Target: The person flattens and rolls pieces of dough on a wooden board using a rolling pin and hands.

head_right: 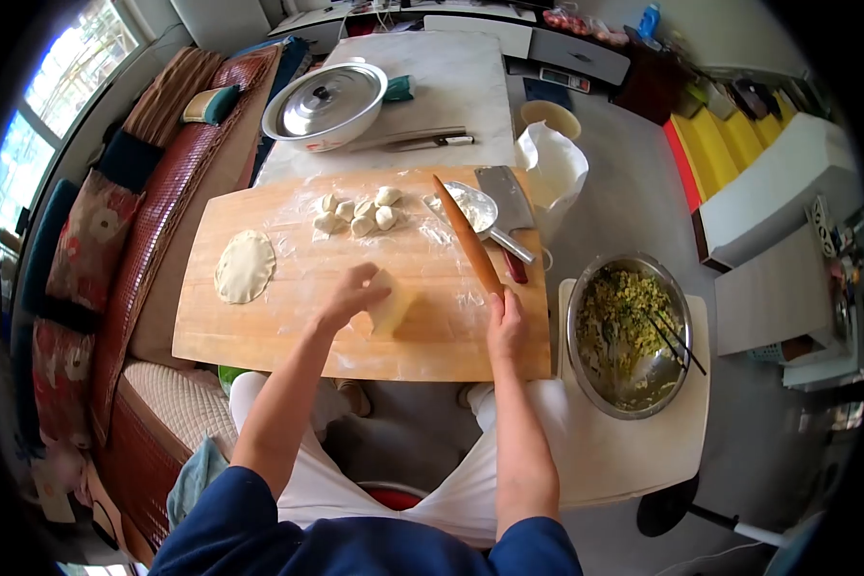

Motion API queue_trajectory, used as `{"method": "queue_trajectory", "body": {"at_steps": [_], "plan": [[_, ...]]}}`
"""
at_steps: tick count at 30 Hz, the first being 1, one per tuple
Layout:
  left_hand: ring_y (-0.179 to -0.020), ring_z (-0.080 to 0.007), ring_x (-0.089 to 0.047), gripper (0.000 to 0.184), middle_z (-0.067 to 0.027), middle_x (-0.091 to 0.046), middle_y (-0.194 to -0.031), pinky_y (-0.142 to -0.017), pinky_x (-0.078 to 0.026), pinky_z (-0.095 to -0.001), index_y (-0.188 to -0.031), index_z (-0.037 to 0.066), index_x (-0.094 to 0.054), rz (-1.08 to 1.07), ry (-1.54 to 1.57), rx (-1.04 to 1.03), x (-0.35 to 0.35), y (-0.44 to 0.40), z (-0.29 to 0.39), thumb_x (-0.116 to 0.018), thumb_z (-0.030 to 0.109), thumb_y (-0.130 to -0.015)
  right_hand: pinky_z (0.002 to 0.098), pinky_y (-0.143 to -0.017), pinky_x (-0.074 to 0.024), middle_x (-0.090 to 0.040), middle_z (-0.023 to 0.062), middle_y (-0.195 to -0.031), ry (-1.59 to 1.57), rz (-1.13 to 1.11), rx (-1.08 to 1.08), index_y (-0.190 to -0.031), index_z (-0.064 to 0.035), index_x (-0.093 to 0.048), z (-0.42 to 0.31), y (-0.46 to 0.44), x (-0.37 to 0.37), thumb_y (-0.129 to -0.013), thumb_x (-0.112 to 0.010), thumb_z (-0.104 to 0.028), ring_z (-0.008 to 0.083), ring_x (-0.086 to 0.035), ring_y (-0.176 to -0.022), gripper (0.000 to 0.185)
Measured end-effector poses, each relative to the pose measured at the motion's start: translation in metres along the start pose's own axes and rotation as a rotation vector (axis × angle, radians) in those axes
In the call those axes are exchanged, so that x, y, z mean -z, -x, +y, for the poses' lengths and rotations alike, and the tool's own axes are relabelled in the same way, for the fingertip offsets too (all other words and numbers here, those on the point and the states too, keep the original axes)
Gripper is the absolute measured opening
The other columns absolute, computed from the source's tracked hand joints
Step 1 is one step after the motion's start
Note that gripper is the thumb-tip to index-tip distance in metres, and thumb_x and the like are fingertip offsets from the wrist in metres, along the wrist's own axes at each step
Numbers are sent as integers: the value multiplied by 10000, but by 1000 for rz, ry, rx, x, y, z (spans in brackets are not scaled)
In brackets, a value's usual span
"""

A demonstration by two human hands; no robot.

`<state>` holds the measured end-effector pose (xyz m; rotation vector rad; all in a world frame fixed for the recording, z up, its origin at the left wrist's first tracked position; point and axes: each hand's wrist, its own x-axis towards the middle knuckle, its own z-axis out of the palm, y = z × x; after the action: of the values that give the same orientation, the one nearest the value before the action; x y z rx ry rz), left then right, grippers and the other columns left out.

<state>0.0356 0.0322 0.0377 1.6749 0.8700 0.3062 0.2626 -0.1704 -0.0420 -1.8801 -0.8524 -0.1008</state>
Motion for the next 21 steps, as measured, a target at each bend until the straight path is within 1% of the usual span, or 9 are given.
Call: {"method": "queue_trajectory", "body": {"at_steps": [3, 6, 7, 10, 11, 12, 14, 17, 21], "plan": [[-884, -217, -708, 348, -141, -708, -980, -675, -563, -348, -1122, 8, -614, 3, -52, -7, -44, -15, 35, -759, 176, -853, 442, -784, -510, -683, 193, -1021, -30, 1, -16, -1177, -9, -640, -4, 2, 2, -1010, -570, -271, 400, -653, -942, 319], [-910, -229, -704, 305, -120, -699, -983, -668, -572, -352, -1165, 28, -625, -126, 256, -57, -93, -28, 37, -713, 194, -925, 444, -784, -508, -676, 206, -1015, -55, -9, -28, -1174, 1, -633, -2, 0, 3, -1017, -560, -273, 415, -647, -939, 324], [-890, -268, -706, 287, -123, -697, -1035, -691, -577, -364, -1180, 11, -624, -59, 338, -18, -106, -30, 37, -676, 170, -947, 444, -784, -508, -676, 207, -1017, -61, 9, -27, -1174, 1, -633, -3, 0, 3, -1018, -560, -272, 415, -646, -939, 322], [-993, -309, -696, 222, -141, -687, -1117, -785, -579, -393, -1103, 13, -644, 288, -287, -265, -128, -43, 25, -653, 148, -927, 446, -798, -509, -674, 217, -1030, -76, 30, -67, -1182, -1, -629, -3, 1, 4, -1020, -564, -267, 421, -645, -945, 318], [-1173, -338, -614, 239, -126, -670, -1215, -1004, -489, -404, -1125, 54, -640, 231, -442, -168, -142, -43, 24, -606, 197, -936, 447, -802, -510, -674, 219, -1035, -94, 24, -91, -1185, -2, -629, -3, 0, 4, -1020, -565, -265, 421, -645, -947, 317], [-1398, -314, -428, 378, -107, -572, -1400, -1162, -325, -441, -1271, 107, -605, 244, -781, -442, -158, -58, -4, -548, 324, -967, 448, -805, -510, -674, 221, -1040, -117, 12, -112, -1188, -3, -629, -3, -1, 2, -1020, -567, -264, 421, -645, -949, 316], [-1506, -308, -248, 540, -62, -420, -1552, -1224, -165, -520, -1441, 156, -493, 101, -1013, -427, -175, -42, 21, -490, 443, -983, 448, -824, -518, -683, 249, -1048, -35, 18, -120, -1199, 21, -630, 1, 2, 0, -1011, -582, -264, 423, -654, -956, 345], [-1541, -308, -137, 620, -16, -307, -1627, -1215, -86, -605, -1536, 237, -387, -72, -994, -366, -169, -47, 20, -414, 539, -996, 444, -826, -524, -686, 255, -1050, -130, -51, -216, -1213, 25, -629, 1, 0, 1, -1007, -584, -258, 413, -664, -960, 353], [-1549, -288, -110, 615, 38, -194, -1671, -1211, -78, -613, -1578, 298, -288, 114, -1104, -297, -121, -51, -8, -343, 559, -1024, 435, -801, -512, -690, 220, -1029, -94, -47, -155, -1206, 13, -632, -3, -1, 3, -1007, -587, -254, 384, -659, -924, 336]]}}
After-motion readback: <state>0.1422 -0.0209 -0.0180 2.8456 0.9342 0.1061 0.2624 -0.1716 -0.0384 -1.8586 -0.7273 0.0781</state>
